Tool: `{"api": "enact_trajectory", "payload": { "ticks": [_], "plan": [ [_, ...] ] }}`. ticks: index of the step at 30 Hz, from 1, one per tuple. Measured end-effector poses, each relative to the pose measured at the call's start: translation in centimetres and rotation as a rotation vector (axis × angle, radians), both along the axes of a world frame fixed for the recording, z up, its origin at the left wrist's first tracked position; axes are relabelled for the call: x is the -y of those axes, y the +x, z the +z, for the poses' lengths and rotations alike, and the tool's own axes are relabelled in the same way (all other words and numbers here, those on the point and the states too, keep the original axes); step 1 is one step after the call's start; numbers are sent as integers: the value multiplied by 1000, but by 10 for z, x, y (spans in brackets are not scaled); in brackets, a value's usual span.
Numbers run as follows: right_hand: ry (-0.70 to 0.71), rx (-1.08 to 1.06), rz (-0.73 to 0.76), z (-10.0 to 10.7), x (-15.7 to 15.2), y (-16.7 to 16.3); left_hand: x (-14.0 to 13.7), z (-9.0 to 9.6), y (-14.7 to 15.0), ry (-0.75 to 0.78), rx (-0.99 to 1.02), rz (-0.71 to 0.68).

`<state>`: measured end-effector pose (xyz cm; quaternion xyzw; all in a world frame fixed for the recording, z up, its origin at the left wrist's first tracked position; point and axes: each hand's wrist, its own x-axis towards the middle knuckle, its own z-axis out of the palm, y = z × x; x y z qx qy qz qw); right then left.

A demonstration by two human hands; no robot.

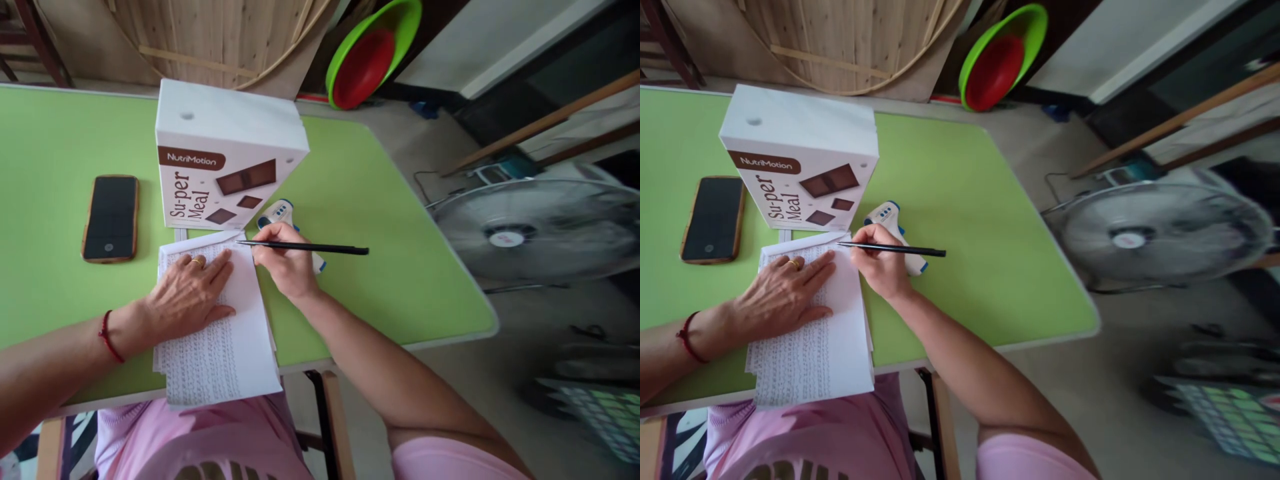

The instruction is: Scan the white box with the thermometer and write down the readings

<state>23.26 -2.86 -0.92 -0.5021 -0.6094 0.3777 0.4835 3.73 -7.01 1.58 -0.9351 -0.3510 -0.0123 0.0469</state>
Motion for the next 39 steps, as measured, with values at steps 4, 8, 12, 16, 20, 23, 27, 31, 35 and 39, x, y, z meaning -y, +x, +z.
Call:
{"api": "enact_trajectory", "payload": {
  "ticks": [4, 8, 12, 16, 20, 23, 27, 31, 35, 39],
  "plan": [
    [13, 75, -51, -1, 4, -5, 3, 2, 1, 9, -23, 26],
    [-11, 28, -79, -6, 0, -2, -1, 3, 0, -25, -16, 9],
    [20, 113, -106, -3, -2, -1, -4, 3, -1, -39, -26, -2],
    [135, 283, -79, 2, 1, -3, -4, 4, -1, -38, -20, -4],
    [180, 321, -51, 2, 2, -4, -3, 3, 0, -50, -27, 3],
    [159, 350, -44, 1, 2, -4, -3, 4, 0, -55, -27, 4],
    [130, 373, -38, 1, 1, -3, -3, 4, 0, -55, -19, 6],
    [134, 360, -20, 0, 1, -3, -2, 4, 0, -54, -13, 6],
    [121, 365, -12, 0, 1, -4, -3, 3, 0, -45, -13, 6],
    [129, 366, -1, 0, 1, -4, -3, 3, 1, -27, -17, -1]
  ]
}}
